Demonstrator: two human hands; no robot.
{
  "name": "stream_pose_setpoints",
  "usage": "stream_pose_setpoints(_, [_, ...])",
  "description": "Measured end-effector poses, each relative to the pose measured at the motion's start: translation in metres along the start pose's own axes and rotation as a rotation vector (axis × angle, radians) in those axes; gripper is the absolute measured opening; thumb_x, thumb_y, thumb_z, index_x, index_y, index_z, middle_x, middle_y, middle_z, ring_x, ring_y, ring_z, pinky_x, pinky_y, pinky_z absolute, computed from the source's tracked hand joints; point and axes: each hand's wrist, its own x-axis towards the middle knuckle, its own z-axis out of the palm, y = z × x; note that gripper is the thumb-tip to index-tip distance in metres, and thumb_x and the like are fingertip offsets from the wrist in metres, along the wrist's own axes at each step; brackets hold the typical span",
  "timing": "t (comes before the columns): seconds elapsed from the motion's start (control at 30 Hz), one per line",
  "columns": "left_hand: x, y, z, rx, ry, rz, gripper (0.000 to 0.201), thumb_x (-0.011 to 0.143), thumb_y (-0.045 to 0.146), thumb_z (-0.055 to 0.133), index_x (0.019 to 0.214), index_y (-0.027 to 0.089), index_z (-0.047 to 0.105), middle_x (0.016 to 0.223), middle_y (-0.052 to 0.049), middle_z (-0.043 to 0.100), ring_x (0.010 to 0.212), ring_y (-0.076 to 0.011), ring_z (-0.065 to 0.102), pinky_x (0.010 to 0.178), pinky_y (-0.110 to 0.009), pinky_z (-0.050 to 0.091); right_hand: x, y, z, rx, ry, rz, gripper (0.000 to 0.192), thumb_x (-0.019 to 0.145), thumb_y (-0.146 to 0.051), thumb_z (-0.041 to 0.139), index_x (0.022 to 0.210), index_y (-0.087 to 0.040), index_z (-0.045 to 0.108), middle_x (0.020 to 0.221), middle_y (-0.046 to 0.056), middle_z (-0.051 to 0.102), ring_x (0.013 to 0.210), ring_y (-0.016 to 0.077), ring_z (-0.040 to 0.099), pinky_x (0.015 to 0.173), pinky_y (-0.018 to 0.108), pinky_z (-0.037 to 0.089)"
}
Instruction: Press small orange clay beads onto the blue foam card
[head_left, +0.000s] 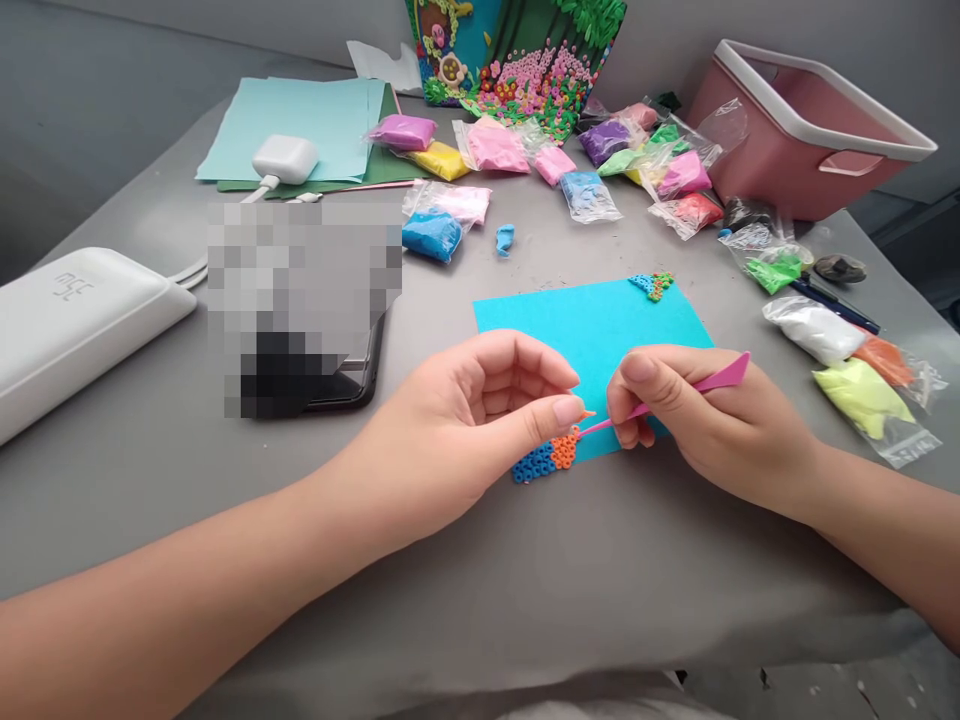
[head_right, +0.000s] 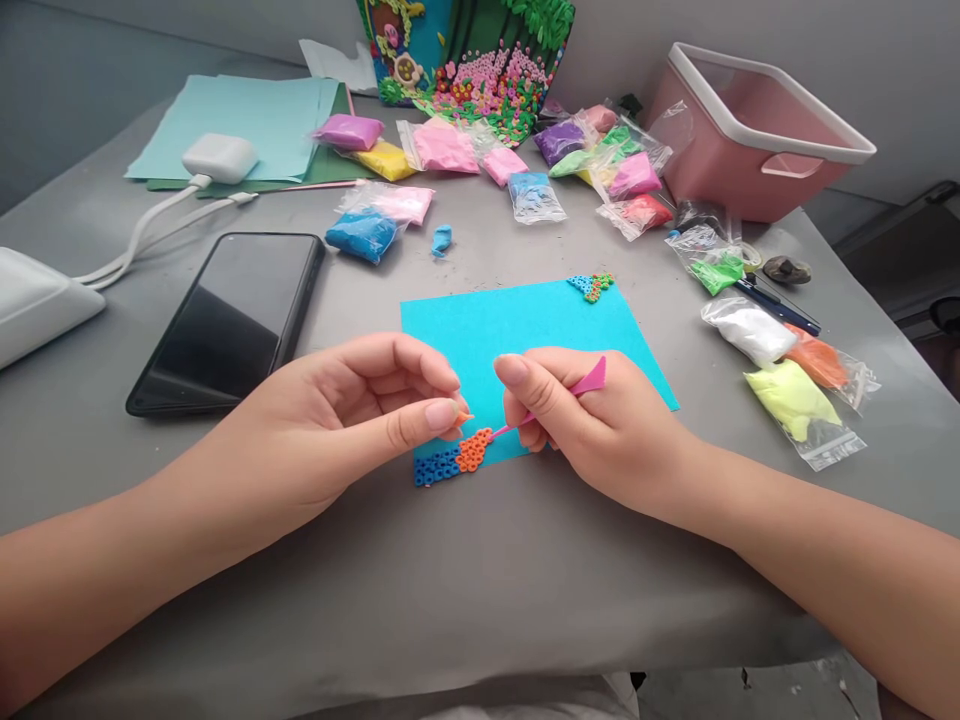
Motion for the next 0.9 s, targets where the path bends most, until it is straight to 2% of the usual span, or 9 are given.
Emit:
stream_pose_setpoints(0.17, [0.000,-0.003,-0.002,0.014,0.005,0.014,0.012,0.085,0.025,0.079,0.085,0.020,0.068,0.079,0.009,0.069,0.075,-0.0024,0.069,0.067,-0.005,0.054,-0.001,0.000,0.002,0.005,0.001,-0.012,0.053,0.099,-0.061,0.048,0.069,-0.019,0.062,0.062,0.000,0.058,0.059,0.0108,0.056,0.055,0.024,0.046])
stream_pose_setpoints(0.37, [0.003,-0.007,-0.005,0.014,-0.009,0.038,0.017,0.079,0.027,0.084,0.085,0.021,0.069,0.080,0.009,0.070,0.075,-0.0041,0.069,0.066,-0.006,0.055,0.013,0.004,-0.004,0.412,0.107,0.080,0.056,0.096,-0.065,0.049,0.066,-0.019,0.061,0.054,0.001,0.056,0.051,0.0143,0.057,0.049,0.027,0.049])
stream_pose_setpoints(0.47, [0.003,-0.006,-0.004,0.006,-0.007,0.038,0.015,0.081,0.027,0.082,0.086,0.021,0.069,0.081,0.008,0.070,0.077,-0.0051,0.070,0.068,-0.008,0.056,0.017,0.007,-0.007,0.489,0.188,-0.025,0.052,0.101,-0.057,0.044,0.067,-0.020,0.058,0.062,0.001,0.054,0.059,0.0156,0.060,0.058,0.032,0.055])
stream_pose_setpoints(0.53, [0.003,-0.004,-0.004,0.000,-0.005,0.029,0.016,0.080,0.025,0.083,0.086,0.021,0.068,0.081,0.008,0.070,0.076,-0.0054,0.070,0.068,-0.009,0.056,0.014,0.008,-0.005,0.366,0.288,-0.185,0.042,0.104,-0.044,0.046,0.072,-0.021,0.059,0.070,0.001,0.056,0.067,0.0155,0.061,0.066,0.032,0.055])
stream_pose_setpoints(0.6, [0.003,-0.004,-0.003,-0.008,-0.006,0.025,0.017,0.079,0.023,0.083,0.085,0.021,0.068,0.079,0.008,0.070,0.073,-0.0049,0.070,0.066,-0.009,0.055,0.006,0.005,-0.002,0.104,0.352,-0.334,0.026,0.105,-0.031,0.048,0.086,-0.023,0.064,0.074,0.001,0.058,0.068,0.0142,0.059,0.064,0.030,0.053])
stream_pose_setpoints(0.67, [0.003,-0.004,-0.004,-0.010,-0.014,0.036,0.017,0.078,0.020,0.084,0.085,0.021,0.068,0.078,0.009,0.070,0.072,-0.0046,0.069,0.066,-0.008,0.055,-0.003,0.001,0.002,-0.201,0.308,-0.449,0.018,0.103,-0.019,0.049,0.104,-0.024,0.067,0.077,0.000,0.062,0.066,0.0119,0.059,0.060,0.027,0.051])
stream_pose_setpoints(0.73, [0.003,-0.005,-0.004,0.000,-0.027,0.046,0.018,0.078,0.019,0.084,0.087,0.021,0.068,0.080,0.008,0.070,0.076,-0.0060,0.070,0.069,-0.010,0.056,-0.008,-0.004,0.004,-0.404,0.214,-0.571,0.022,0.098,-0.010,0.056,0.113,-0.022,0.068,0.079,0.000,0.065,0.067,0.0107,0.061,0.061,0.024,0.053])
stream_pose_setpoints(0.8, [0.003,-0.006,-0.005,0.002,-0.054,0.042,0.018,0.078,0.018,0.083,0.087,0.021,0.068,0.082,0.007,0.072,0.079,-0.0084,0.072,0.072,-0.013,0.058,-0.011,-0.008,0.004,-0.482,0.142,-0.657,0.022,0.094,-0.008,0.063,0.113,-0.018,0.070,0.081,0.003,0.068,0.071,0.0104,0.065,0.064,0.022,0.056])
stream_pose_setpoints(0.9, [0.003,-0.007,-0.006,-0.015,-0.102,0.023,0.021,0.076,0.015,0.084,0.086,0.020,0.067,0.079,0.005,0.074,0.076,-0.0097,0.073,0.069,-0.015,0.058,-0.011,-0.010,0.003,-0.487,0.103,-0.690,0.019,0.093,-0.008,0.066,0.109,-0.016,0.072,0.087,0.005,0.073,0.076,0.0103,0.069,0.068,0.020,0.059])
